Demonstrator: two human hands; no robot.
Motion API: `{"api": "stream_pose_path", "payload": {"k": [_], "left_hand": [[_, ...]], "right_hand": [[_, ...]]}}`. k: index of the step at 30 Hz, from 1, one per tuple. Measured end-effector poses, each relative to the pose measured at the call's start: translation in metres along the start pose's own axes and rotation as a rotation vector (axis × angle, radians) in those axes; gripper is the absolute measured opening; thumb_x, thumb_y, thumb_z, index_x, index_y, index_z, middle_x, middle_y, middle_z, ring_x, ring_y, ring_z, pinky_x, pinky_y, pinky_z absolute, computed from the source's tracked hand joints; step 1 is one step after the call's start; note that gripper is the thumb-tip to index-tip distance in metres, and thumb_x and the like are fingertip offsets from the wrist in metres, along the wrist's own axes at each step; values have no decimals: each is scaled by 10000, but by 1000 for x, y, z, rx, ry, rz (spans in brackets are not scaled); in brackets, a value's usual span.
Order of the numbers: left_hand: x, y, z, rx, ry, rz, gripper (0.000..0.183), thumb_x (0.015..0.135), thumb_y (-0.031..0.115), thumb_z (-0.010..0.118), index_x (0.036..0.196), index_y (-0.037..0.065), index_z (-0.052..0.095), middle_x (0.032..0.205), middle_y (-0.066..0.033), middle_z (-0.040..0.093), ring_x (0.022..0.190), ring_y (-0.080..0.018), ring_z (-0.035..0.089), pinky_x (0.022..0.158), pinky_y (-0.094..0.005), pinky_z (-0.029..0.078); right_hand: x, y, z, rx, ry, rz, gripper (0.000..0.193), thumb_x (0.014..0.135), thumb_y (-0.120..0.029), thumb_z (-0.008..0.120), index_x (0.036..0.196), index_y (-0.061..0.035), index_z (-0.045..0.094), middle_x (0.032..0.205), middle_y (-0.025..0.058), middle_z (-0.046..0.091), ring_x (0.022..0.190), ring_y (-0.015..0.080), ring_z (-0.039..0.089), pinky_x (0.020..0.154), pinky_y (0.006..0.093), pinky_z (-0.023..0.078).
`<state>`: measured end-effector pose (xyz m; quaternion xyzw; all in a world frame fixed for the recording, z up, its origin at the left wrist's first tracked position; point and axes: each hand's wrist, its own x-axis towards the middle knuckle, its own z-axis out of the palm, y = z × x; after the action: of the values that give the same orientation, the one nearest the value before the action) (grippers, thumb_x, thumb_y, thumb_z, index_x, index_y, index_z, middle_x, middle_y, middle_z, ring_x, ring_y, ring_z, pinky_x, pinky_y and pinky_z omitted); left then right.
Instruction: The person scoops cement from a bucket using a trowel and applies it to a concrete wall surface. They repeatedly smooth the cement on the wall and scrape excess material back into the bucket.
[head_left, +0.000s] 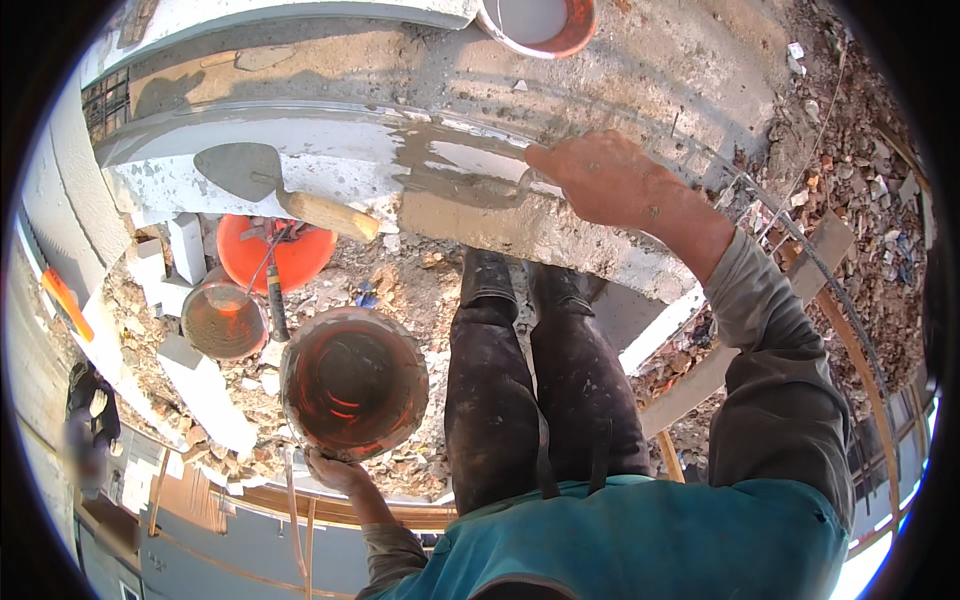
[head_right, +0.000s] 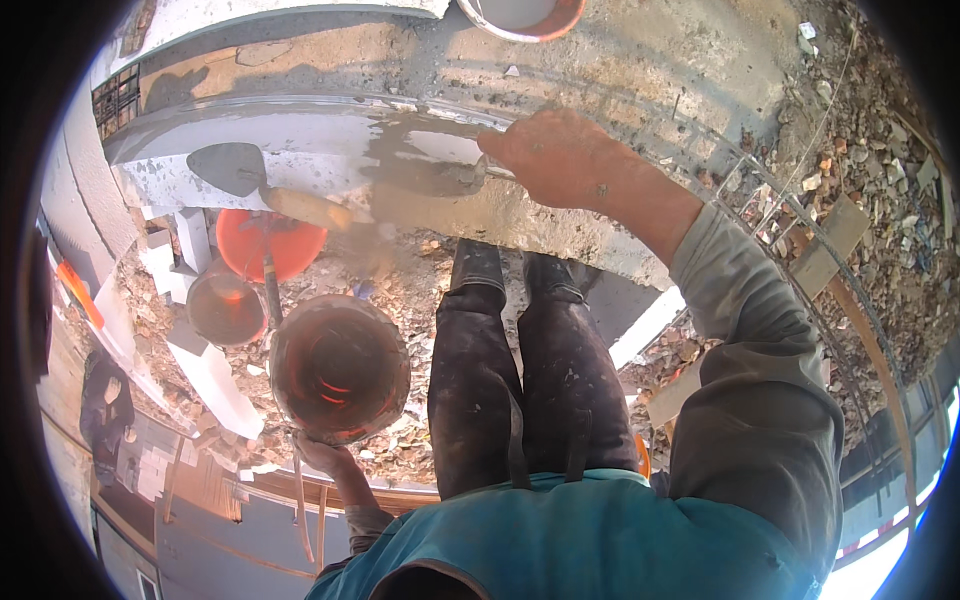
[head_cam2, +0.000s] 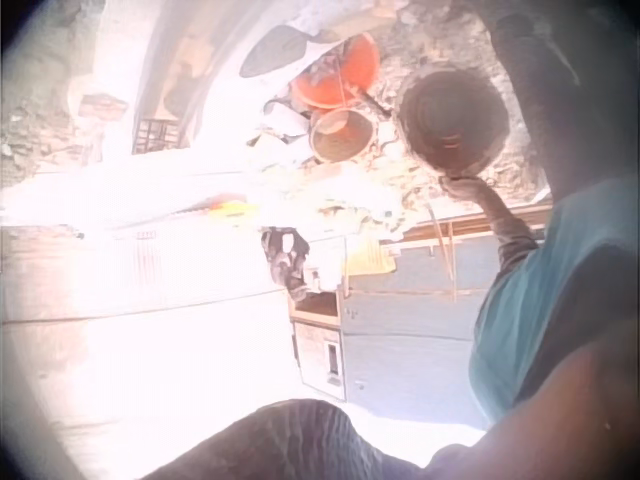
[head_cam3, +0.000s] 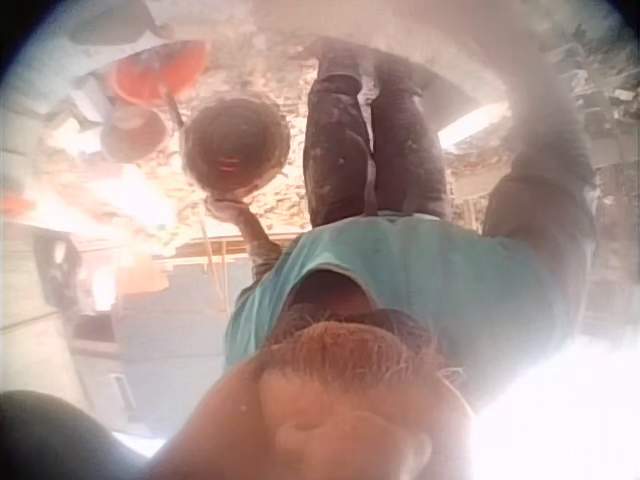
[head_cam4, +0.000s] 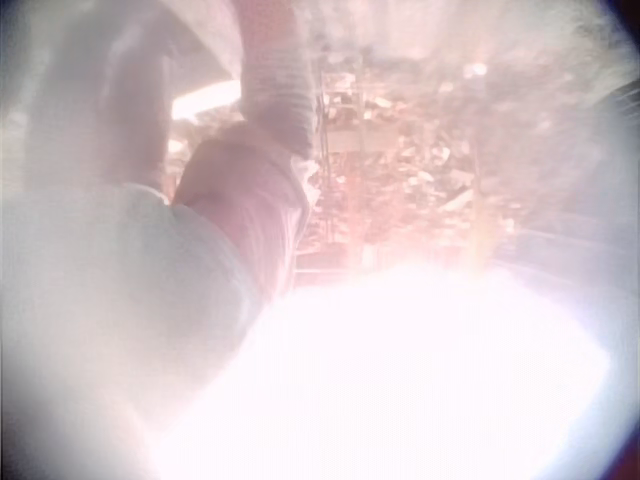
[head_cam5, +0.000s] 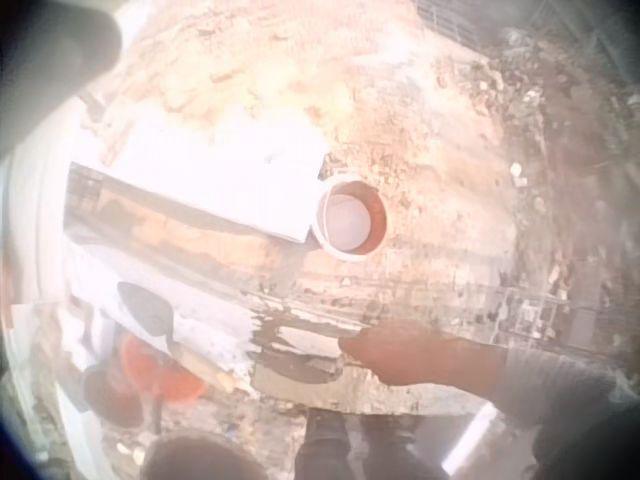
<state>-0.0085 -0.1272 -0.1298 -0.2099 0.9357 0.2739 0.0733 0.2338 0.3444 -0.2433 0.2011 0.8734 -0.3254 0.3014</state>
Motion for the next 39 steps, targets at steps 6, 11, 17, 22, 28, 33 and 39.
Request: {"api": "stream_pose_path", "payload": {"k": [6, 11, 17, 22, 28, 33, 39], "left_hand": [[14, 1, 9, 139, -82, 208, 365, 860, 244, 444, 1001, -45, 618, 1043, -155, 556, 918, -271, 550, 781, -413, 445], [3, 16, 18, 75, -66, 164, 301, 806, 137, 561, 1045, -45, 587, 1083, -189, 590, 968, -337, 576, 833, -443, 446], [42, -14, 3, 344, -155, 461, 348, 794, 142, 537, 1088, -44, 548, 1095, -175, 555, 1017, -321, 552, 867, -422, 467], [-14, 20, 37, 14, -63, 142, 301, 836, 226, 459, 917, -35, 588, 951, -109, 551, 888, -228, 547, 774, -367, 484], [24, -9, 15, 129, -141, 129, 380, 886, 277, 410, 1050, -14, 590, 1039, -135, 554, 926, -255, 554, 773, -378, 489], [-48, 28, 39, 275, -34, 300, 360, 865, 255, 432, 1015, -31, 591, 1034, -141, 542, 930, -252, 553, 764, -384, 489], [-56, 23, 31, 92, -64, 251, 285, 839, 205, 477, 915, -45, 591, 957, -120, 546, 876, -225, 554, 757, -361, 478]], "right_hand": [[68, 21, 14, -78, 209, -21, 206, 851, -49, 502, 1047, -27, 560, 883, 163, 653, 876, 327, 652, 750, 435, 524], [69, 84, 110, -154, -41, 59, 147, 799, -84, 574, 870, -40, 695, 890, 110, 687, 868, 283, 662, 721, 393, 544], [-81, 182, 207, -146, -448, 265, 123, 766, -64, 602, 842, -49, 698, 857, 141, 691, 840, 295, 674, 696, 382, 538], [-199, 244, 233, -346, -809, 400, 215, 671, -55, 718, 881, -101, 720, 909, 99, 691, 878, 262, 664, 725, 367, 531], [-200, 238, 237, -157, -647, 518, 243, 685, -55, 690, 927, -45, 705, 935, 130, 683, 892, 286, 660, 724, 371, 528], [-209, 219, 209, -137, -785, 415, 214, 698, -30, 653, 904, -35, 708, 913, 146, 683, 879, 293, 661, 721, 386, 522], [-237, 229, 202, -174, -640, 514, 220, 689, -56, 677, 906, -58, 712, 922, 119, 686, 904, 282, 657, 737, 383, 528]]}}
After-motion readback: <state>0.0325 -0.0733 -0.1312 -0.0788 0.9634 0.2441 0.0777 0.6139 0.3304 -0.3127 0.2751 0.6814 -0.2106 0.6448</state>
